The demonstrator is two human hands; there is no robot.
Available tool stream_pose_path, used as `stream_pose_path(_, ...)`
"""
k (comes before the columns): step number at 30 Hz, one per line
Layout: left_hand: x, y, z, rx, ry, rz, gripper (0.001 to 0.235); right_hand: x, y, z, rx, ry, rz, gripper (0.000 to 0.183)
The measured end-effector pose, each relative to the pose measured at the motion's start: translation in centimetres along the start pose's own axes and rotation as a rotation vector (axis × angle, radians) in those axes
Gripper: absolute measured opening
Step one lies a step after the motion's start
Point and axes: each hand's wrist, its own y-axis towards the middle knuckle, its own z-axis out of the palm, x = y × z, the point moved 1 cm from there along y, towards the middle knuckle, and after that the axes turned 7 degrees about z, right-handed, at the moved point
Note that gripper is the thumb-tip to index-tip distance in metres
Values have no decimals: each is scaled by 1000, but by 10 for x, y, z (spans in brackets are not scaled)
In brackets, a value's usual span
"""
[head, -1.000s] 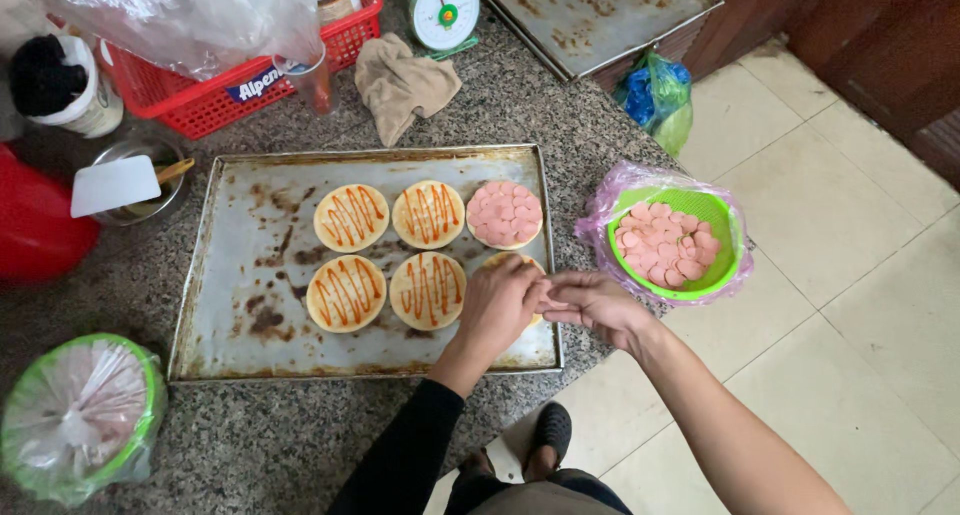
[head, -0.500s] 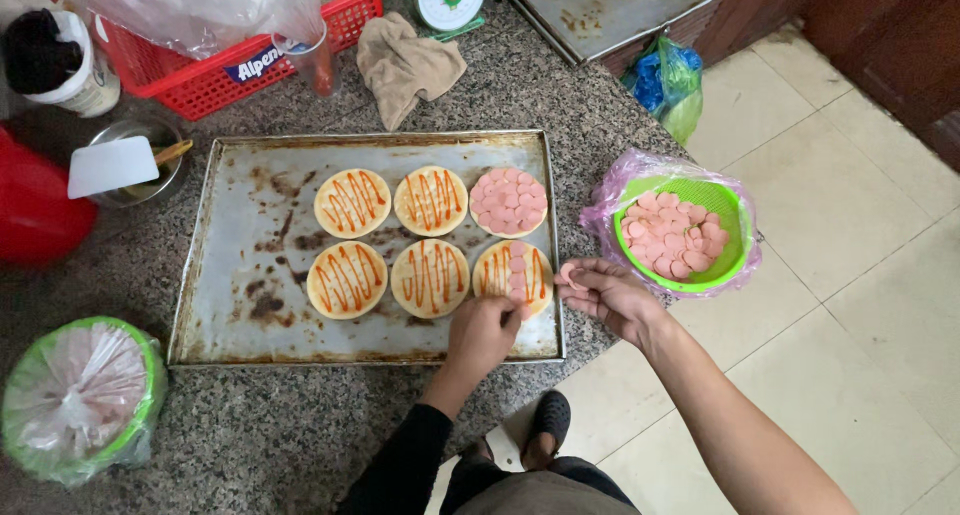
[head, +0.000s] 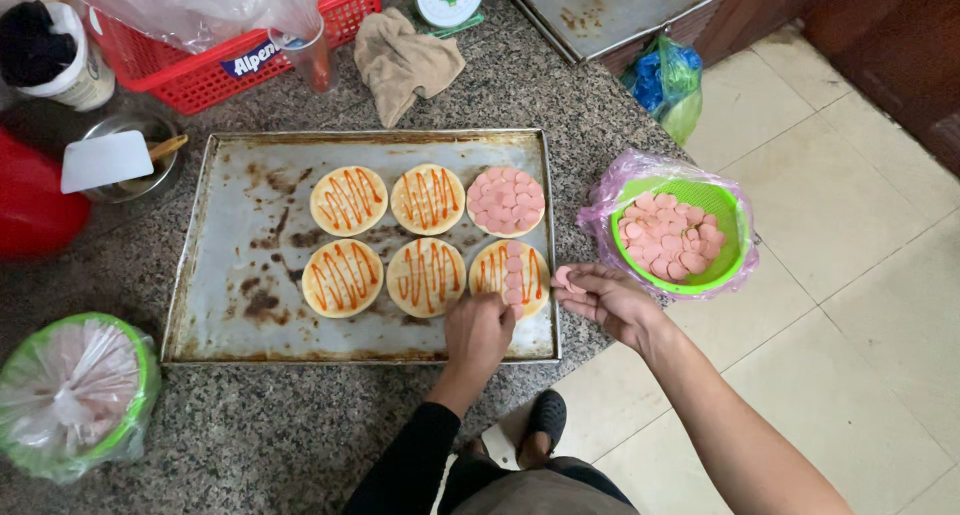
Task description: The person places baking trays with dough into an oven and sets the timer. Then, they arrange sliced sausages on top of several small round dough bases on a tray, covering each with overlapping slices.
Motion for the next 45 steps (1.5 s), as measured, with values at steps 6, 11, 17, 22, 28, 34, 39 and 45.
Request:
stream_pose_path(6, -12, 18, -23, -22, -245, -63, 24, 16, -8, 7, 30, -12, -32, 29)
stream_pose_path(11, -38, 54, -39, -62, -370, -53, 22, 41, -16, 12, 129, -64, -86, 32)
stream_pose_path(17, -54, 81, -49, -114, -386, -53, 23, 63, -21, 28, 226, -38, -182, 25)
stream_pose_path(22, -47, 89, -55, -286, -377, 35, 17, 71, -18, 48, 232, -42, -189, 25)
stream_pose_path(28, -29, 98, -63, -330, -583, 59, 19, 71, -5, 66, 239, -37, -209, 25)
stream_pose_path(34, -6, 105, -80, -125, -379, 143, 18, 57, 11, 73, 168, -75, -230, 24)
stream_pose_path(39, -1, 101, -79, -38, -310, 143, 17, 47, 31, 81, 76, -258, -301, 24)
stream_pose_path(45, 10, 99, -75, -38, -495, 38, 17, 42, 23, 88, 40, -138, -209, 22)
